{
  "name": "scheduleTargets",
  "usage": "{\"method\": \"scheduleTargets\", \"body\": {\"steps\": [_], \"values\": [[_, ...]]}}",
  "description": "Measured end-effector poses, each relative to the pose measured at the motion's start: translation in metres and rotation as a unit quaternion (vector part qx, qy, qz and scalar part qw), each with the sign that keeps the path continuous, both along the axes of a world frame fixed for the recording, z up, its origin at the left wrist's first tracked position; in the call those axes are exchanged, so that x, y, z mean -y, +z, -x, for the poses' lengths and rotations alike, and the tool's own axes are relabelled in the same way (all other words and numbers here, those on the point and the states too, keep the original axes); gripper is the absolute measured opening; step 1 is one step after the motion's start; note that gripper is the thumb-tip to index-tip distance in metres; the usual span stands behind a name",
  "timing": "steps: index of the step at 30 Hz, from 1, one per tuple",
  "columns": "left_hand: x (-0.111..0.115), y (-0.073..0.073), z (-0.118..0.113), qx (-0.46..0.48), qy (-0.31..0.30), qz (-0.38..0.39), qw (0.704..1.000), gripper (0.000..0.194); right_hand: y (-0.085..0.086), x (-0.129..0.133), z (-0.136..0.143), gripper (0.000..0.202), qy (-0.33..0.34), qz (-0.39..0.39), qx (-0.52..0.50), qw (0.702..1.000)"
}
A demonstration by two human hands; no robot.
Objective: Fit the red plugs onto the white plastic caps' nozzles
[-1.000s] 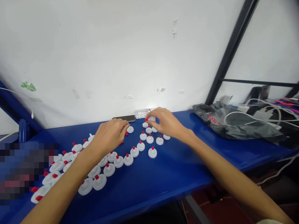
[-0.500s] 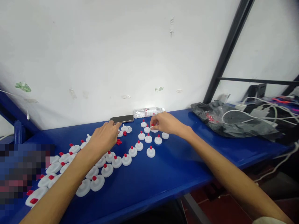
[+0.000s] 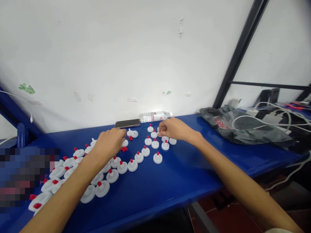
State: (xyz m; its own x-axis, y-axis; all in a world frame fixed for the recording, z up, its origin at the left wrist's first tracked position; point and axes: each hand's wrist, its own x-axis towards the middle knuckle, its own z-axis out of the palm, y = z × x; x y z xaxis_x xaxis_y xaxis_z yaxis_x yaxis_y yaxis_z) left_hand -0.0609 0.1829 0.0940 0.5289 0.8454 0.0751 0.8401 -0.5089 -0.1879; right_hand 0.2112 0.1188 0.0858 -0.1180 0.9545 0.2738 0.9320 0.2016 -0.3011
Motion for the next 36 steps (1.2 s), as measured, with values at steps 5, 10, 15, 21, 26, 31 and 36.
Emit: {"method": "scheduleTargets", "body": {"steps": [5, 10, 15, 21, 26, 31, 36], "values": [[-0.001, -0.001, 0.001, 0.062, -0.009, 0.011, 0.998, 0.024, 0.004, 0.003, 0.01, 0.017, 0.009, -0.058, -0.017, 0.998], [0.005, 0.008, -0.004, 0.215, -0.058, 0.013, 0.975, 0.021, 0.005, 0.009, 0.029, 0.023, 0.047, -0.131, -0.055, 0.989], [0.02, 0.019, -0.011, 0.344, -0.119, 0.07, 0.929, 0.032, 0.001, 0.015, 0.047, 0.048, 0.121, -0.165, -0.087, 0.975], [0.015, 0.021, -0.008, 0.322, -0.099, 0.107, 0.936, 0.038, -0.001, 0.015, 0.049, 0.032, 0.111, -0.16, -0.071, 0.978], [0.002, 0.014, 0.007, 0.172, -0.038, 0.168, 0.97, 0.018, -0.004, 0.012, 0.044, 0.032, 0.096, -0.191, -0.023, 0.977], [0.004, 0.012, 0.009, 0.071, 0.023, 0.198, 0.977, 0.019, -0.005, 0.015, 0.047, 0.034, 0.095, -0.194, -0.004, 0.976], [0.002, 0.008, 0.008, 0.009, 0.041, 0.195, 0.98, 0.024, -0.005, 0.016, 0.049, 0.035, 0.098, -0.19, -0.003, 0.977]]}}
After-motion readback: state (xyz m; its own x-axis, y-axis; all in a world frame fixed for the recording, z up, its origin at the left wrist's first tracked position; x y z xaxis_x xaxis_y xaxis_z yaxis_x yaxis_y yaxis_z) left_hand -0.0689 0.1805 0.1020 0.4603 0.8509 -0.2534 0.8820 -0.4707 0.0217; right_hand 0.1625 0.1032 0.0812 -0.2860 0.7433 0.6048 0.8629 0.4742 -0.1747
